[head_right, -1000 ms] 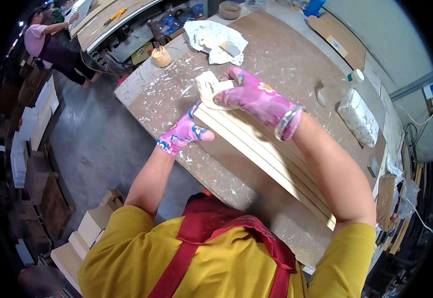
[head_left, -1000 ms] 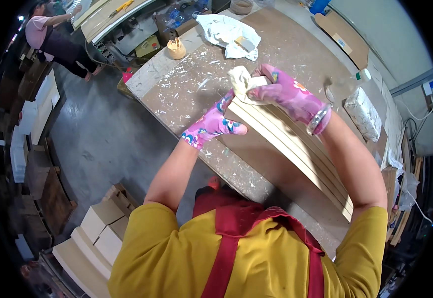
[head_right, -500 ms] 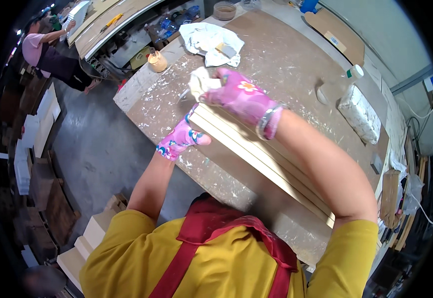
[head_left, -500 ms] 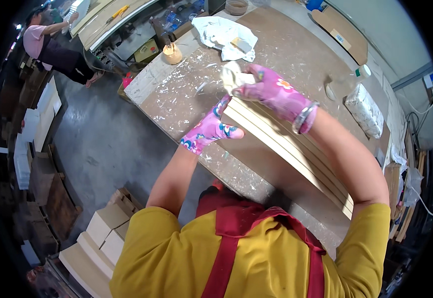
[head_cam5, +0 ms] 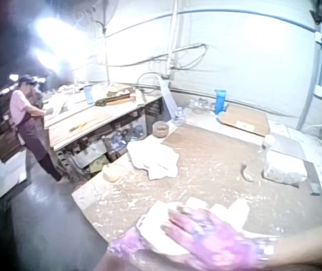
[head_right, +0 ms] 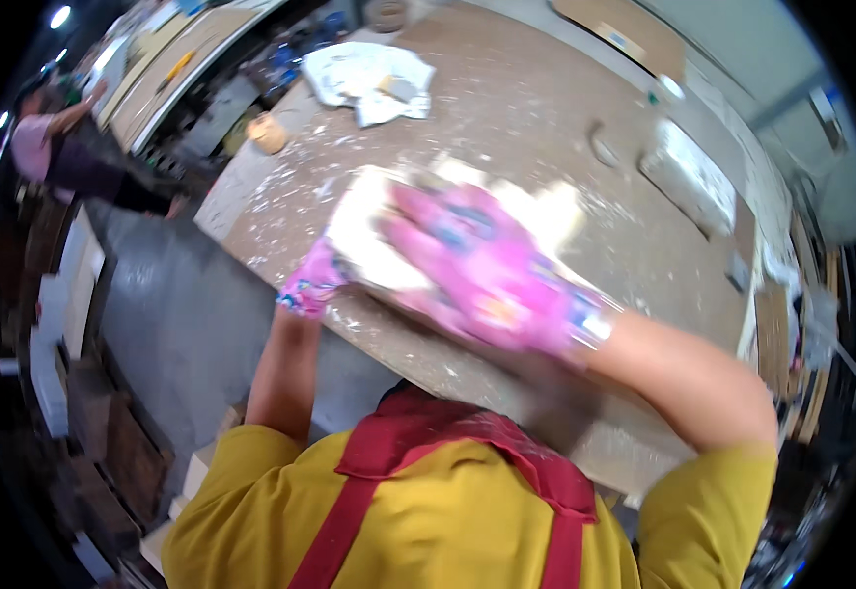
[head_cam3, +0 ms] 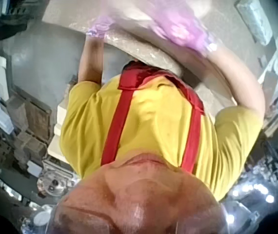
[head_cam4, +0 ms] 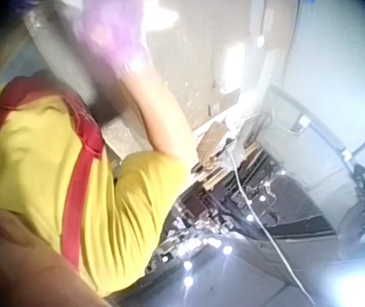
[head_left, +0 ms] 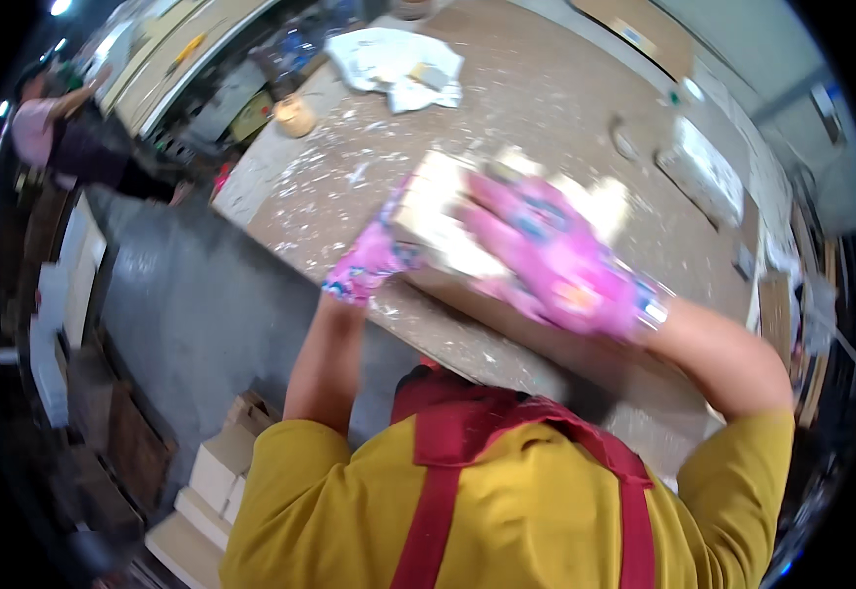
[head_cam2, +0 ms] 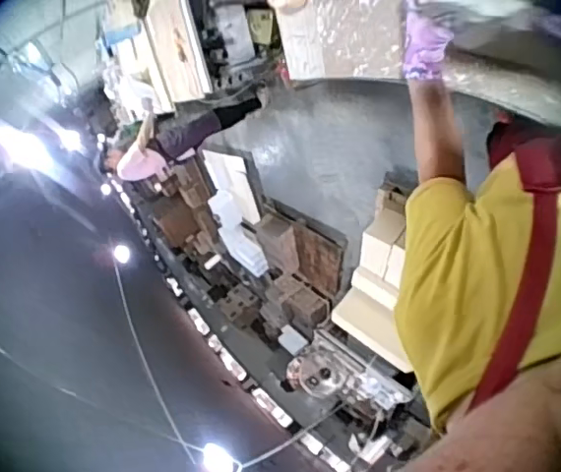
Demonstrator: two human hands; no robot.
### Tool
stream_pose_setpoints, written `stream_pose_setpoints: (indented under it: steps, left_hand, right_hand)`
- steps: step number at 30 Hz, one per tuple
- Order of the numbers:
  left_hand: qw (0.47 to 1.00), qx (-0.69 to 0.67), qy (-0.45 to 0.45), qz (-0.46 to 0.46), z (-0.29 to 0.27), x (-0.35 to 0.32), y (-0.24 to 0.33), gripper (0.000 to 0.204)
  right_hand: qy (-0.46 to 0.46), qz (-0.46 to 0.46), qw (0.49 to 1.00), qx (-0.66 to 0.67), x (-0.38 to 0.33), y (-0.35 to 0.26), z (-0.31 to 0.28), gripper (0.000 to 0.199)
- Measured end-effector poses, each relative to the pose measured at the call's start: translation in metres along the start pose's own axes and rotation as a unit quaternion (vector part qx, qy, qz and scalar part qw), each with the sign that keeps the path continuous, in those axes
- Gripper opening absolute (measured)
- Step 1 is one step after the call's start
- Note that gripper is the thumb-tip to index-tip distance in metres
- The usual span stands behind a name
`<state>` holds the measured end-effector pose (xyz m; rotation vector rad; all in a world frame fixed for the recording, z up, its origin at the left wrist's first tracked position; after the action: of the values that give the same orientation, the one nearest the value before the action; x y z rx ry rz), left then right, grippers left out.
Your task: The person wipes a long, light-colored wooden panel with a cloth, then places it on a stack of similar panels. They then clean the workbench surface with a scraper and a cloth. Finally, they pick up another panel and place it on the stack.
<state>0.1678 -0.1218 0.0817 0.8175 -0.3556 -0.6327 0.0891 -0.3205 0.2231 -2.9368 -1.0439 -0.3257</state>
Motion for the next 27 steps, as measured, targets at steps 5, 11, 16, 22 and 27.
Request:
stream_pose_setpoints:
  steps: [5, 11, 16, 22, 27]
  left_hand:
    - [0.999, 0.021, 0.032, 0.017, -0.017, -0.008, -0.003, 0.099]
    - [0.998, 0.044, 0.031, 0.023, -0.019, -0.013, 0.004, 0.087]
    - [0.998, 0.062, 0.029, 0.001, -0.006, -0.008, 0.014, 0.085]
    - [0.979, 0.173, 0.110, -0.014, -0.026, -0.018, 0.011, 0.093]
    - [0.985, 0.164, 0.044, 0.029, -0.085, -0.016, 0.011, 0.086]
  right_hand:
    - [0.075, 0.067, 0.994, 0.046, 0.049, -0.016, 0.019, 0.050]
    - [-0.014, 0.205, 0.978, -0.048, -0.118, -0.013, -0.016, 0.059]
    - [-0.039, 0.564, 0.806, -0.175, -0.376, -0.013, -0.044, 0.063]
    - [-0.054, 0.538, 0.837, -0.081, -0.282, -0.032, -0.047, 0.059]
    - [0.072, 0.339, 0.937, -0.054, -0.128, -0.053, -0.015, 0.062]
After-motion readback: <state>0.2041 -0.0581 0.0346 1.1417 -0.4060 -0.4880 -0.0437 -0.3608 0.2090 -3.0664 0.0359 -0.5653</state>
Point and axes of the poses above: each hand's wrist, its own x-axis towards the middle knuckle, its own z-axis out of the palm, y = z × x, the point moved 1 cm from there along x, towards the middle knuckle, and after that the axes turned 13 degrees about -x, right-handed, at the moved point
